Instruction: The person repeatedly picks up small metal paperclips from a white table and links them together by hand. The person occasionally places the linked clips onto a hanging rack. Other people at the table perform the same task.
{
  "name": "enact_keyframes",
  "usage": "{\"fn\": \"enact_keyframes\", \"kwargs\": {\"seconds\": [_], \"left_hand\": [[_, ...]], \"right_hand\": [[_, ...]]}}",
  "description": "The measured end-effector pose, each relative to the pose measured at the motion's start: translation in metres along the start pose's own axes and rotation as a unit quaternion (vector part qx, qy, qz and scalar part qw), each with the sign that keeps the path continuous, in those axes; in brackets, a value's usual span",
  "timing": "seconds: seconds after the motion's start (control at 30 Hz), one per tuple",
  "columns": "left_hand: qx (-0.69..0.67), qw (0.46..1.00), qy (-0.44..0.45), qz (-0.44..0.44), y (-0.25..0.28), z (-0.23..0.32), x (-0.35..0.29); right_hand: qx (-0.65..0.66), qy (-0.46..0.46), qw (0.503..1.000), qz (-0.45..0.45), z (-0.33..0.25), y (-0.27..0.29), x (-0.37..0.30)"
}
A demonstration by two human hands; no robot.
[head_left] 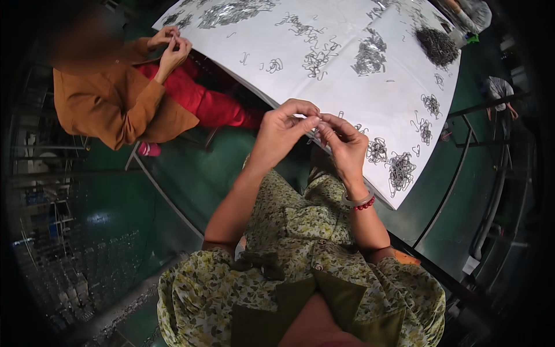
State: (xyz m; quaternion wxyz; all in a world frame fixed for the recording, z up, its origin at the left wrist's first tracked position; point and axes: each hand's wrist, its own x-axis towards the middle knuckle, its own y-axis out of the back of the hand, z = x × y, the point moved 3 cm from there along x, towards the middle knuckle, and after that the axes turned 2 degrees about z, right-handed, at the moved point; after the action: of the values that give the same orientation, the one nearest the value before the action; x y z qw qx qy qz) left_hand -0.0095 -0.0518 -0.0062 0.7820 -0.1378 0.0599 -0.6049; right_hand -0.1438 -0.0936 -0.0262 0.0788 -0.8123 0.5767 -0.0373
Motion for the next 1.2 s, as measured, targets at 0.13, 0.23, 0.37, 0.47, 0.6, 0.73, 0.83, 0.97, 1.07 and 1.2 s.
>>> {"fn": "enact_keyframes", "kwargs": {"seconds": [0.13, 0.23, 0.37, 0.47, 0.6, 0.73, 0.83, 0.97, 1.07, 1.2], "left_hand": [[0.185, 0.979, -0.072, 0.047, 0.007, -0.007, -0.005], [0.280, 0.950, -0.113, 0.075, 0.001, 0.001, -0.007], [0.289, 0.942, -0.125, 0.116, -0.007, -0.002, -0.011], [0.245, 0.953, -0.115, 0.136, -0.012, -0.010, -0.012], [0.152, 0.970, -0.125, 0.144, -0.016, -0.015, -0.013], [0.120, 0.980, -0.076, 0.139, -0.018, 0.003, -0.018], [0.179, 0.971, -0.080, 0.135, -0.013, 0.008, -0.019], [0.227, 0.962, -0.099, 0.114, -0.005, 0.007, -0.008], [0.207, 0.961, -0.123, 0.137, 0.005, 0.009, -0.017], [0.215, 0.958, -0.125, 0.146, 0.012, 0.006, -0.022]], "right_hand": [[-0.010, 0.025, 1.000, 0.015, -0.005, -0.004, 0.002], [-0.043, 0.064, 0.997, 0.024, -0.006, -0.003, 0.003], [-0.152, 0.219, 0.963, 0.045, -0.005, -0.003, 0.003], [-0.213, 0.318, 0.923, 0.037, -0.010, -0.005, 0.001], [-0.193, 0.333, 0.923, 0.029, -0.012, -0.005, 0.002], [-0.226, 0.244, 0.942, 0.045, -0.021, 0.024, 0.033], [-0.395, 0.278, 0.875, 0.017, -0.025, 0.051, 0.096], [-0.600, 0.321, 0.732, -0.041, 0.035, 0.099, 0.177], [-0.621, 0.340, 0.703, -0.060, 0.052, 0.103, 0.185], [-0.624, 0.330, 0.706, -0.054, 0.056, 0.101, 0.172]]}}
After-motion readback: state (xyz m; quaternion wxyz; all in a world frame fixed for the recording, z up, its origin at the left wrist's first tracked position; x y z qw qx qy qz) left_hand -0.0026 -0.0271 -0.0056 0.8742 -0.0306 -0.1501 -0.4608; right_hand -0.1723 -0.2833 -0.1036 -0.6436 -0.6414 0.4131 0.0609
